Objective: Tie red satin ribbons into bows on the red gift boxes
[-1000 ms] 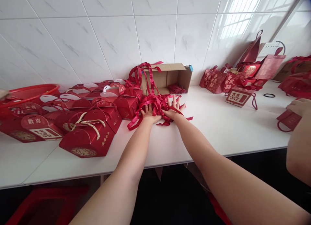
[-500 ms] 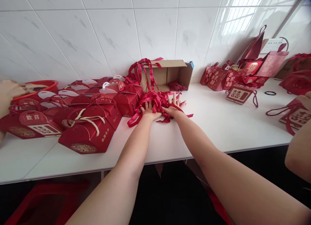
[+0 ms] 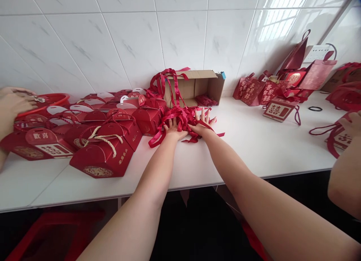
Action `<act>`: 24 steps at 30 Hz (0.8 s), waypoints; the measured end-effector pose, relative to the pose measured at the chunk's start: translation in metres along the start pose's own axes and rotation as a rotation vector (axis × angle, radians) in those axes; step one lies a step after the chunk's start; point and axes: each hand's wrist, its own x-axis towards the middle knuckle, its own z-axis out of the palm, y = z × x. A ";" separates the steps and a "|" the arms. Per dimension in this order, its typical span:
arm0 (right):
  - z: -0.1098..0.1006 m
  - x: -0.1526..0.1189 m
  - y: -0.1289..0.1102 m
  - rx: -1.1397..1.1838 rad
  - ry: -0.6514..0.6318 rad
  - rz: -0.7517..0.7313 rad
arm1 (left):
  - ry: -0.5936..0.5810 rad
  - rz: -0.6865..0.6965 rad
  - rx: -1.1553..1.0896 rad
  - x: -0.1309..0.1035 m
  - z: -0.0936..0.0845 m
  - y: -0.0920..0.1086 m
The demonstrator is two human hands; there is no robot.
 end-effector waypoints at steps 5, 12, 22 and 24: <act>0.006 0.006 0.004 0.213 0.000 0.017 | 0.061 0.090 -0.068 -0.005 0.001 -0.002; 0.015 0.031 0.006 0.417 0.129 -0.088 | 0.183 0.156 -0.117 -0.001 0.002 -0.007; 0.030 0.088 -0.014 0.702 0.474 -0.070 | 0.187 0.110 -0.184 0.059 0.010 -0.007; 0.023 0.103 -0.028 0.734 0.492 -0.024 | 0.178 0.108 -0.188 0.062 0.011 -0.008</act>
